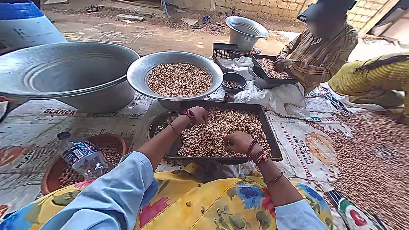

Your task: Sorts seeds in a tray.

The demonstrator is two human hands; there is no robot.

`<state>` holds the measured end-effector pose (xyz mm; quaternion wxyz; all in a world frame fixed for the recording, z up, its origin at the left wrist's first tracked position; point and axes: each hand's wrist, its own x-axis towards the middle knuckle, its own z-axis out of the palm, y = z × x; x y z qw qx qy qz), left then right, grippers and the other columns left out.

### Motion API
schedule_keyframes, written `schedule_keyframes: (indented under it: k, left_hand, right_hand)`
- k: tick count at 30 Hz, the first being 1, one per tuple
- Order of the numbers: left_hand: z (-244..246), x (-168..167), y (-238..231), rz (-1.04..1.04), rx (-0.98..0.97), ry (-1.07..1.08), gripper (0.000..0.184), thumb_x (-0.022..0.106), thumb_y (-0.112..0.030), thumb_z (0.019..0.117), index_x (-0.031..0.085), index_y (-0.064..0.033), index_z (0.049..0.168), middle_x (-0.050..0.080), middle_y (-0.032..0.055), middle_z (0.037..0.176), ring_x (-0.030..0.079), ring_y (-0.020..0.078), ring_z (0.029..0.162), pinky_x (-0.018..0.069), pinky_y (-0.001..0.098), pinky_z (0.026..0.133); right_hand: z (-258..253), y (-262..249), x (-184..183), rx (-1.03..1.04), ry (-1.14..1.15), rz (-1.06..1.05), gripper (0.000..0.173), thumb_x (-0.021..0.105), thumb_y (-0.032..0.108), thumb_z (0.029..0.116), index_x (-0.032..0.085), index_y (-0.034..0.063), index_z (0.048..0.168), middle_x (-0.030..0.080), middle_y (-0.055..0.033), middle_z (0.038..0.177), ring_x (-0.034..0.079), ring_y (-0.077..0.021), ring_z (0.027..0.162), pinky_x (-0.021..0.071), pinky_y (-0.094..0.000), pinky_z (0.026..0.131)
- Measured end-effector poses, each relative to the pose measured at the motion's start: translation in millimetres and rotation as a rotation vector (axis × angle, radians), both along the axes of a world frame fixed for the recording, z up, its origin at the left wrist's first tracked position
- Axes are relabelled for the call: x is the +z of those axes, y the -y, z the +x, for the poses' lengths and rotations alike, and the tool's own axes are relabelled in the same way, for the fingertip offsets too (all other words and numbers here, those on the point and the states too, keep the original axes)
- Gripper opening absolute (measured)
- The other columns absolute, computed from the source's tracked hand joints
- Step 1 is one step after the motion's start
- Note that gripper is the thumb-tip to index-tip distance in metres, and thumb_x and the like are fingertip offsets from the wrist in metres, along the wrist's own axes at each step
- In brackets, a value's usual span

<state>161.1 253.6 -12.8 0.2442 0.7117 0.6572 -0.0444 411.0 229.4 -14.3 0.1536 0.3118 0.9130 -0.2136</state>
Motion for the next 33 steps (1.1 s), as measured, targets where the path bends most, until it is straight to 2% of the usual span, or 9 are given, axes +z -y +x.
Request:
schedule_keyframes:
  k: [4,8,10,12,16,23,27,31,33]
  left_hand:
    - [2.1,-5.6,1.4,-0.064,0.054,-0.167,0.027,0.067,-0.021,0.098,0.072,-0.0046,0.119,0.069,0.0213,0.122,0.064,0.041,0.12,0.0461,0.0646,0.102]
    - [-2.2,-4.1,10.2,-0.179,0.122,-0.295,0.044,0.073,-0.033,0.0948,0.069,0.0061,0.115,0.066,0.0281,0.123,0.061,0.0441,0.121,0.0445,0.0653,0.101]
    - [-0.9,-11.1,15.6,-0.312,0.105,-0.367,0.06,0.076,-0.047,0.0895,0.068,0.0058,0.117,0.064,0.0269,0.124,0.059,0.042,0.121,0.0441,0.0639,0.1]
    - [8.6,-18.9,24.1,-0.408,0.023,-0.365,0.069,0.075,-0.057,0.0874,0.067,0.0051,0.118,0.065,0.0266,0.12,0.06,0.0414,0.118,0.0452,0.0633,0.097]
    - [43.8,-12.5,42.2,-0.45,-0.029,-0.088,0.064,0.071,-0.042,0.096,0.058,0.0148,0.123,0.064,0.0304,0.115,0.064,0.0396,0.107,0.0492,0.0569,0.093]
    - [59.0,-20.5,62.1,-0.252,0.353,0.607,0.055,0.059,-0.012,0.0991,0.038,0.0082,0.146,0.056,0.0283,0.132,0.059,0.0345,0.116,0.0498,0.0524,0.097]
    - [52.3,-8.3,69.8,-0.064,0.498,0.988,0.039,0.055,-0.003,0.0982,0.048,0.0002,0.137,0.061,0.0149,0.11,0.062,0.019,0.091,0.0542,0.0384,0.079]
    - [34.8,28.7,78.4,0.083,0.419,0.931,0.05,0.054,0.007,0.0958,0.046,-0.0013,0.144,0.058,0.0184,0.129,0.061,0.0199,0.105,0.0519,0.0378,0.09]
    - [24.6,37.6,77.0,0.168,0.314,0.808,0.043,0.053,0.006,0.0981,0.053,-0.0047,0.14,0.062,0.019,0.12,0.061,0.0195,0.092,0.0516,0.0371,0.079]
  right_hand:
    - [12.1,4.8,13.5,0.061,-0.6,-0.5,0.019,0.069,0.012,0.0947,0.068,0.0007,0.111,0.071,0.0019,0.089,0.066,-0.0022,0.075,0.0574,-0.0227,0.073]
    - [39.1,-16.2,27.9,-0.285,-0.206,-0.216,0.041,0.067,0.024,0.1005,0.059,0.0039,0.135,0.07,-0.0163,0.111,0.068,-0.0236,0.091,0.0553,-0.042,0.084]
    - [52.9,-30.4,17.6,-0.482,0.169,-0.034,0.05,0.07,0.033,0.0983,0.06,0.0004,0.135,0.065,-0.0261,0.128,0.063,-0.0409,0.118,0.0465,-0.0599,0.102]
    - [60.6,-37.7,-0.6,-0.52,0.373,-0.009,0.055,0.072,0.041,0.096,0.065,-0.0046,0.125,0.065,-0.0276,0.125,0.063,-0.0422,0.117,0.0458,-0.0624,0.101]
    - [37.4,-24.7,-19.9,-0.372,0.205,-0.164,0.068,0.073,0.039,0.0958,0.052,-0.0082,0.139,0.058,-0.0318,0.133,0.058,-0.044,0.123,0.0423,-0.063,0.104]
    - [-6.5,10.6,-27.7,-0.568,-0.448,-0.345,0.086,0.07,0.009,0.0925,0.019,-0.0044,0.161,0.043,-0.0317,0.152,0.049,-0.0385,0.138,0.0396,-0.0507,0.114]
    - [-8.4,19.3,13.1,-0.553,-0.808,-0.477,0.047,0.059,0.003,0.1002,0.048,0.0044,0.146,0.058,-0.0196,0.133,0.066,-0.0232,0.101,0.0585,-0.0399,0.079]
    - [11.3,-7.3,37.3,-0.605,-0.696,-0.08,0.023,0.06,0.011,0.1019,0.069,0.0055,0.123,0.073,-0.0123,0.112,0.072,-0.0185,0.089,0.0587,-0.0374,0.08]
    - [23.8,-20.5,35.6,-0.642,-0.476,0.126,0.024,0.061,0.019,0.1004,0.074,0.0101,0.118,0.075,-0.0111,0.107,0.071,-0.0241,0.096,0.0532,-0.0465,0.09]
